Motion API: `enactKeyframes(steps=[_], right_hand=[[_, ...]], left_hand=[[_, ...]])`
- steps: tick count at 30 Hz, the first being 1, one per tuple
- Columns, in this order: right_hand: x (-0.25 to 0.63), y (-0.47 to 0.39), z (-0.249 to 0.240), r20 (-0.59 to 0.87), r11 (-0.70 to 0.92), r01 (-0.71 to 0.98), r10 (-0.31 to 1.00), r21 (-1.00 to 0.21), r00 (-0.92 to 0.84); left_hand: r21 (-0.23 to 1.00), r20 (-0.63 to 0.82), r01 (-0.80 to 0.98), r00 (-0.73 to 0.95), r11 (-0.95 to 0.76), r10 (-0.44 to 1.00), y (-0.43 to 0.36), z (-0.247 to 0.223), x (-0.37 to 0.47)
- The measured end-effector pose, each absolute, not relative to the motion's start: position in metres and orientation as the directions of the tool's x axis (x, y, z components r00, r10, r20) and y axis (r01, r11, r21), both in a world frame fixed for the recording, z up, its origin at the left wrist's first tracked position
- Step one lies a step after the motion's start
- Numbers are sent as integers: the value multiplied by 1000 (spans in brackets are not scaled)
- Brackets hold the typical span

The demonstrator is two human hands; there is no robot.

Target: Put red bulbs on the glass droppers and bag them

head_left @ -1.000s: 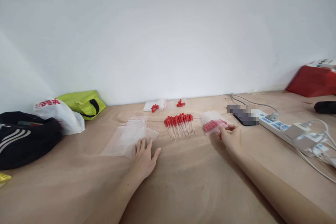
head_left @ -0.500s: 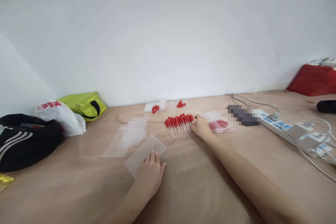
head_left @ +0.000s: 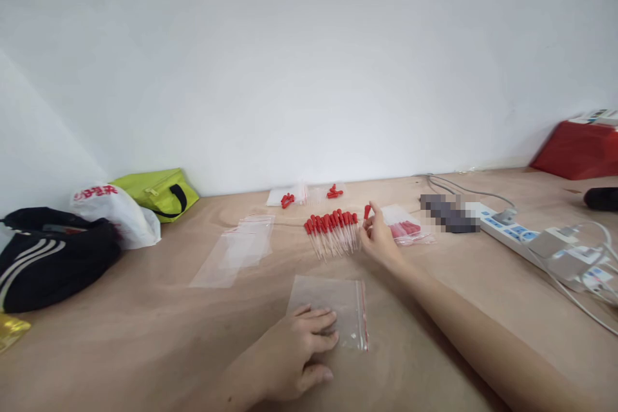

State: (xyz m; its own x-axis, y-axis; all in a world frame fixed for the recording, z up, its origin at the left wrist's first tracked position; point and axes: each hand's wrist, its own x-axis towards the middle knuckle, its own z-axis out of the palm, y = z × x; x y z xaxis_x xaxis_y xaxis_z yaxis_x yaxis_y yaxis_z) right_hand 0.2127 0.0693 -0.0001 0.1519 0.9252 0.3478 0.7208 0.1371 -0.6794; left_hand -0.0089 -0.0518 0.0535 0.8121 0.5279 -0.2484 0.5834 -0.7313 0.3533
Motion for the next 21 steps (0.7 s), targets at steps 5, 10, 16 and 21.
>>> enactKeyframes(steps=[5, 10, 16, 21], right_hand=[[224, 14, -18, 262, 237, 138, 944, -962, 202], [233, -18, -26, 108, 124, -49, 964, -991, 244], [223, -19, -27, 93, 110, -75, 974, -991, 205], [217, -19, -27, 131, 146, -62, 972, -987, 198]], left_hand=[[395, -24, 531, 821, -749, 570, -29, 35, -15], [385, 20, 564, 786, -730, 618, -12, 17, -16], [376, 18, 610, 747, -697, 664, -13, 14, -14], [345, 9, 617, 751, -707, 660, -15, 18, -15]])
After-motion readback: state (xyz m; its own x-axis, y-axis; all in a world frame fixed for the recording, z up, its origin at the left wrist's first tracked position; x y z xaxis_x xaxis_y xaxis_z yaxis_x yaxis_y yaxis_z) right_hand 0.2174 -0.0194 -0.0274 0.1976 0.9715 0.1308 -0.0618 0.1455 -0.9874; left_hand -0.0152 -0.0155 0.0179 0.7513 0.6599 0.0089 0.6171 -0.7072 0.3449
